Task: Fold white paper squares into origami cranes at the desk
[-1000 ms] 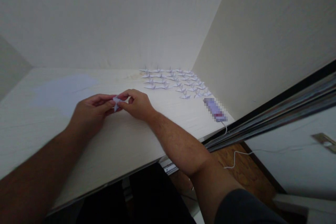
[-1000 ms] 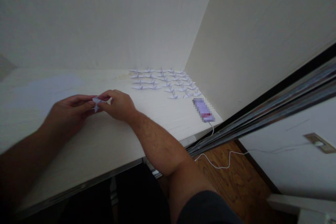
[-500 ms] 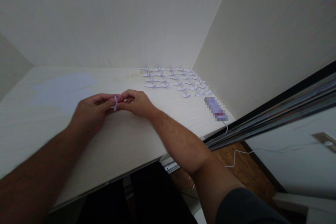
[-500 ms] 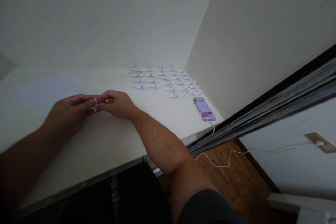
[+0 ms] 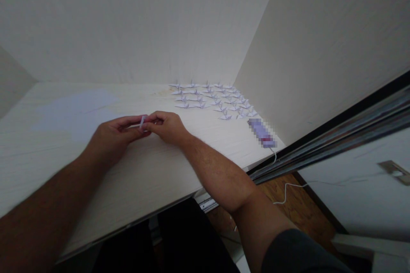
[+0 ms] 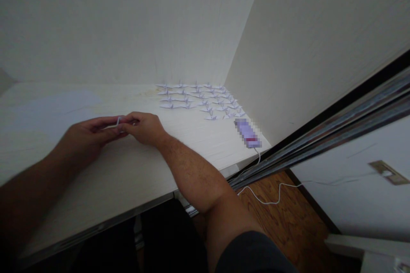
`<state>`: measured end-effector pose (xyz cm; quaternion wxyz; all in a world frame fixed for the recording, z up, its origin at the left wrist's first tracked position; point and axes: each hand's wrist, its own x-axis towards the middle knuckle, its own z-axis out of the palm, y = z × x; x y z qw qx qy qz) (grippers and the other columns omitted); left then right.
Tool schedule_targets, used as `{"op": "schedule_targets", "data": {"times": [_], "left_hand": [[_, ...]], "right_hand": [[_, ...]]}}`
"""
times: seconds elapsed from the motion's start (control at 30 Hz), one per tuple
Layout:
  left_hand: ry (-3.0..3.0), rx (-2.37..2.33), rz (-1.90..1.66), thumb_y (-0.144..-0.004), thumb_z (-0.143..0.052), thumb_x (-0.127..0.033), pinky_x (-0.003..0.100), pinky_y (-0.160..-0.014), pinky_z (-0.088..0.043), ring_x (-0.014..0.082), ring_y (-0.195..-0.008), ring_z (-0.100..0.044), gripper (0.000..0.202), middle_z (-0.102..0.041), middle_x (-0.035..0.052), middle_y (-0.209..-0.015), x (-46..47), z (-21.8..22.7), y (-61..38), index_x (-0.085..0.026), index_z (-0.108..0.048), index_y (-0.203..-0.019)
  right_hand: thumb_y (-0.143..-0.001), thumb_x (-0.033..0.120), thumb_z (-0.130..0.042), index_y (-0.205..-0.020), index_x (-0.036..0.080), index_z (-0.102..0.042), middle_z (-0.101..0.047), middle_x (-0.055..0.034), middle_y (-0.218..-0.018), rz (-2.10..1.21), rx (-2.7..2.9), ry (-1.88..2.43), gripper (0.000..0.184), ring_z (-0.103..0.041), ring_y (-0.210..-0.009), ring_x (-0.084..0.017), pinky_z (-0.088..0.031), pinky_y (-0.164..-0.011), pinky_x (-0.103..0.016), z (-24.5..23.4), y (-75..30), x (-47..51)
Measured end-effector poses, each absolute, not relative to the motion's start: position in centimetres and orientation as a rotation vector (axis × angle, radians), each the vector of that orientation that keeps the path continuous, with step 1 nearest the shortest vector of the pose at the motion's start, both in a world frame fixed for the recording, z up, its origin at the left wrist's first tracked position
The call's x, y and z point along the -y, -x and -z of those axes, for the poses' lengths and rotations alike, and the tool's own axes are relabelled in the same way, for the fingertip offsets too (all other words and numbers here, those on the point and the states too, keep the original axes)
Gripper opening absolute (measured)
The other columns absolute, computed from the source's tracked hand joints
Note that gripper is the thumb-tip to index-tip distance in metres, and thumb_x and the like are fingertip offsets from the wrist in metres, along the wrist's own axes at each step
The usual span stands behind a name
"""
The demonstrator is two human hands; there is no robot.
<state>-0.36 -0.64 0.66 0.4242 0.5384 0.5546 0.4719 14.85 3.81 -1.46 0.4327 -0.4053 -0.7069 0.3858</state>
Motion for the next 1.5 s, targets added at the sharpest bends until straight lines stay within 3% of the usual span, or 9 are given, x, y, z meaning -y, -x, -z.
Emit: {"op": "schedule_targets", "data": {"times": [0.2,0.43,0.77,1.23,1.5], "left_hand": [[-1.431,-1.394,-1.139,-0.062,-0.079,-0.037,0.044,-0.095,-0.049,0.0226,-0.087,-0.071,0.05,-0.075,0.0035,-0.094,0.7,-0.8,0.5,-0.019,-0.069,-0.107],[-1.273,-1.227,-1.188,-0.06,-0.081,-0.032,0.041,-0.094,-0.052,0.0216,-0.086,-0.071,0.05,-0.073,0.0063,-0.103,0.3,-0.1,0.6,-0.017,-0.069,-0.106],[-1.192,-1.019,-1.188,-0.061,-0.083,-0.035,0.044,-0.096,-0.051,0.0259,-0.101,-0.067,0.052,-0.07,0.0125,-0.111,0.2,0.6,0.5,-0.014,-0.069,-0.106],[-1.174,-1.015,-1.223,-0.065,-0.078,-0.032,0.046,-0.093,-0.053,0.0259,-0.099,-0.067,0.044,-0.071,0.0122,-0.105,0.1,0.7,0.4,-0.013,-0.07,-0.104],[-1.324,-1.153,-1.221,-0.06,-0.078,-0.035,0.044,-0.086,-0.056,0.0244,-0.093,-0.069,0.054,-0.07,0.0097,-0.109,0.4,-0.1,0.4,-0.017,-0.068,-0.11]], "right_hand": [[-0.075,0.03,-0.07,-0.084,0.02,-0.069,-0.067,0.0028,-0.076,-0.976,1.75,0.98,0.014,-0.062,-0.074,-0.009,-0.047,-0.073,-0.022,1.9,-14.7,-4.0],[-0.076,0.032,-0.069,-0.082,0.02,-0.068,-0.068,0.0017,-0.079,-0.94,1.769,1.019,0.013,-0.062,-0.077,-0.009,-0.047,-0.074,-0.022,1.7,-14.7,-4.0],[-0.073,0.03,-0.07,-0.078,0.017,-0.068,-0.065,0.0014,-0.071,-0.921,1.753,1.01,0.015,-0.058,-0.066,-0.01,-0.045,-0.067,-0.022,1.2,-15.0,-3.3],[-0.073,0.031,-0.067,-0.078,0.016,-0.067,-0.063,0.0016,-0.068,-0.874,1.763,1.019,0.016,-0.053,-0.061,-0.009,-0.042,-0.062,-0.022,1.8,-15.0,-3.5],[-0.073,0.025,-0.061,-0.079,0.017,-0.062,-0.056,0.0048,-0.066,-0.82,1.817,1.048,0.01,-0.05,-0.062,-0.008,-0.04,-0.062,-0.02,1.5,-15.1,-3.4]]}}
